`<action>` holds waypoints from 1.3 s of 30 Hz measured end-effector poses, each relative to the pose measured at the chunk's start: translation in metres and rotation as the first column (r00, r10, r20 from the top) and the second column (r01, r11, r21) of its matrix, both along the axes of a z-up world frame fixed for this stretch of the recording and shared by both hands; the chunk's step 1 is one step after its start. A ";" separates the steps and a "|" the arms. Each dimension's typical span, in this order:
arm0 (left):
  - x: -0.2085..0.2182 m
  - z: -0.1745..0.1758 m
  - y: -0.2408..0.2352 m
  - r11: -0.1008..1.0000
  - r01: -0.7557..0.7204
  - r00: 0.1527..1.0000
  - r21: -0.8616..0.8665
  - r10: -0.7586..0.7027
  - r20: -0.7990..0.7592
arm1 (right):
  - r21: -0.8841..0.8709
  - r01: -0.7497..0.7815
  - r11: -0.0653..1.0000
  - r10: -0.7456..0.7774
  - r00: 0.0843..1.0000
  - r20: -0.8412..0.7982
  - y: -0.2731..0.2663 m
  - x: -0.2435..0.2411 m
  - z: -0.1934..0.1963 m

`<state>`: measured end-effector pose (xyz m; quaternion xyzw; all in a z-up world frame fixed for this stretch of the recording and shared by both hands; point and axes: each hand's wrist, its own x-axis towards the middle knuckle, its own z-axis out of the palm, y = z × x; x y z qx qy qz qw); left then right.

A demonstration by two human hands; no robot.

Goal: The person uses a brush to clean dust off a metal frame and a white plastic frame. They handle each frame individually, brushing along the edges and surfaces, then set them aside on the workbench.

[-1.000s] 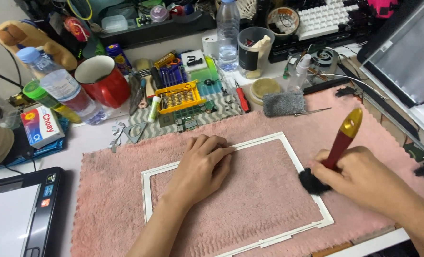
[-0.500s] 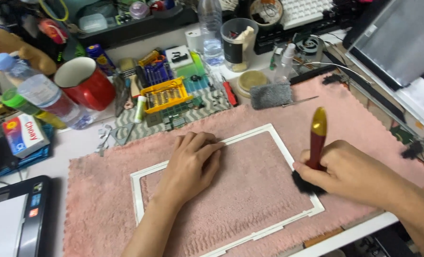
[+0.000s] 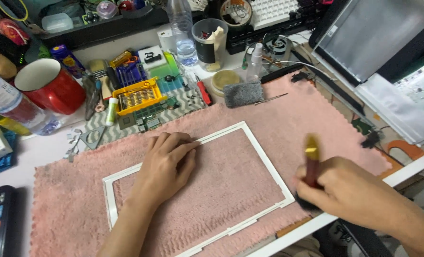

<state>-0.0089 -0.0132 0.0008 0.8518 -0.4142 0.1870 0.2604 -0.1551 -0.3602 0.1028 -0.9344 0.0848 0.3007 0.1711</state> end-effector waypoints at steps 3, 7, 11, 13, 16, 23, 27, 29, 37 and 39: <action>-0.001 0.000 -0.001 0.999 -0.017 1.000 0.041 0.018 -0.013 | 0.142 0.118 0.983 -0.157 0.939 0.306 -0.007 -0.009 0.003; -0.005 0.012 0.002 0.992 -0.061 0.996 0.111 0.067 -0.055 | 0.032 0.191 0.981 -0.191 0.923 0.335 0.006 -0.001 0.030; -0.025 0.033 0.018 0.982 -0.108 0.980 0.156 0.132 -0.150 | -0.400 -0.445 0.801 0.575 0.389 0.719 -0.032 0.007 -0.001; -0.047 0.043 0.038 0.982 -0.141 0.975 0.123 0.159 -0.153 | -0.097 -0.428 0.899 0.312 0.467 0.828 -0.019 0.013 0.009; -0.081 0.037 0.077 0.974 -0.218 0.964 0.062 0.224 -0.145 | 0.252 -0.326 0.911 -0.002 0.609 0.793 -0.019 0.015 0.012; -0.173 -0.003 0.113 0.770 -0.629 0.769 -0.105 0.597 -0.227 | 0.224 -0.330 0.917 0.018 0.596 0.803 -0.029 0.037 -0.021; -0.183 -0.037 0.117 0.771 -0.629 0.775 -0.101 0.613 -0.150 | 0.175 -0.366 0.914 0.083 0.592 0.802 -0.010 0.053 -0.008; -0.188 -0.024 0.101 0.858 -0.496 0.868 -0.132 0.484 -0.115 | 0.300 -0.444 0.844 0.086 0.665 0.742 -0.008 0.057 -0.006; -0.168 -0.002 -0.049 0.935 0.150 0.988 -0.322 -0.151 0.023 | 0.197 -0.505 0.840 0.265 0.701 0.662 -0.010 0.062 -0.005; -0.166 0.004 -0.081 0.937 0.201 0.970 -0.285 -0.231 -0.076 | 0.153 -0.526 0.837 0.313 0.689 0.654 -0.007 0.063 -0.005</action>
